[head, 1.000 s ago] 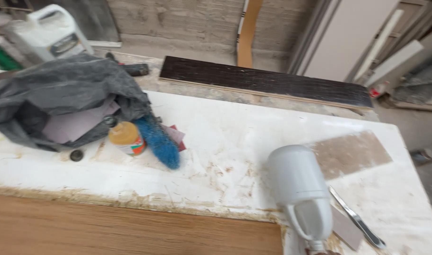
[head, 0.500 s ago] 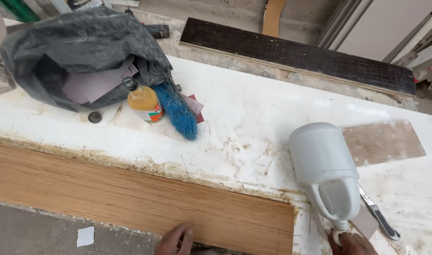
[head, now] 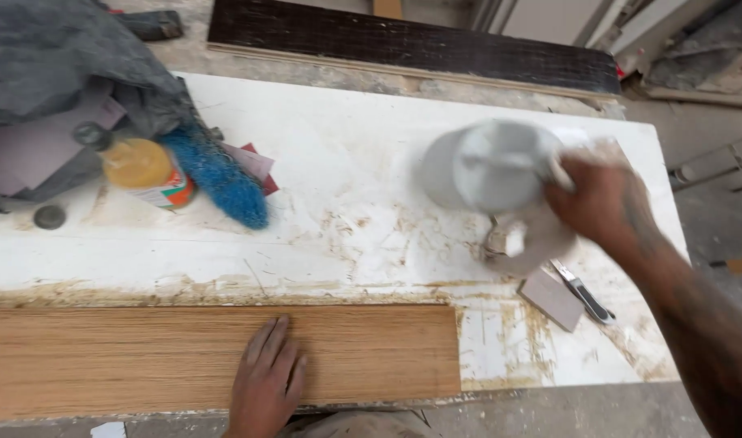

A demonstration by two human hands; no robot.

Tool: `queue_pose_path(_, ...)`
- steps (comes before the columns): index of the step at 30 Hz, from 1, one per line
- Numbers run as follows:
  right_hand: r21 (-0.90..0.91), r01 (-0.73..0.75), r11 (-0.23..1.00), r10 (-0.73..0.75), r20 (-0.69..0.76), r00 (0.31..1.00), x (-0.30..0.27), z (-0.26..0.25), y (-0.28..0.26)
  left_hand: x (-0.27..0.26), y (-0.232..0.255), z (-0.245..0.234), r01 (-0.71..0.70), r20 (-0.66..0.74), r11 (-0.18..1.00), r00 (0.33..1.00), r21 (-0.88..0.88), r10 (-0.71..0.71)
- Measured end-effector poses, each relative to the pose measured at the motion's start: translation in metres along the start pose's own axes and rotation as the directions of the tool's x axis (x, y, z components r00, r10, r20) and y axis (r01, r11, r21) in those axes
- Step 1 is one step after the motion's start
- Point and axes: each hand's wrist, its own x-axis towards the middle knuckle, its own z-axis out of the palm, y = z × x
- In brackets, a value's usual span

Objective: The person sands a long wooden plank on a workbench using a sanding block, then wipes the plank with a cloth. The person continues sanding the plank after wiping.

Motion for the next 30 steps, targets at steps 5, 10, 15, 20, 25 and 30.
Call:
queue_pose_path(5,0.161,0.208,0.965,-0.162,-0.256,0.953,0.069,-0.028,-0.058,0.017,0.024,0.025,-0.278,0.271,0.935,0.938,0.218,0.216)
queue_pose_path(10,0.217,0.327,0.92,-0.162,-0.549,0.82,0.094,0.001,-0.051,0.095,0.126,-0.033,-0.217,0.872,0.959,0.486,0.184,-0.057)
queue_pose_path(15,0.66,0.633,0.404,0.055,-0.708,0.704,0.018,0.035,0.016,0.1,0.196,-0.015,-0.274,0.871,0.962,0.476,0.019,0.119)
queue_pose_path(20,0.938,0.27,0.219,0.29,-0.327,0.9,-0.113,0.086,0.138,0.078,0.266,-0.015,-0.334,0.882,0.89,0.248,-0.311,0.401)
queue_pose_path(25,0.939,-0.146,0.311,0.419,0.003,0.908,-0.238,0.187,0.105,-0.004,0.185,0.066,-0.651,0.063,0.471,0.547,-0.595,0.835)
queue_pose_path(30,0.623,-0.263,0.737,0.12,0.263,0.957,-0.246,0.124,-0.078,-0.008,0.037,0.022,-0.539,-0.071,0.732,0.822,-0.418,0.565)
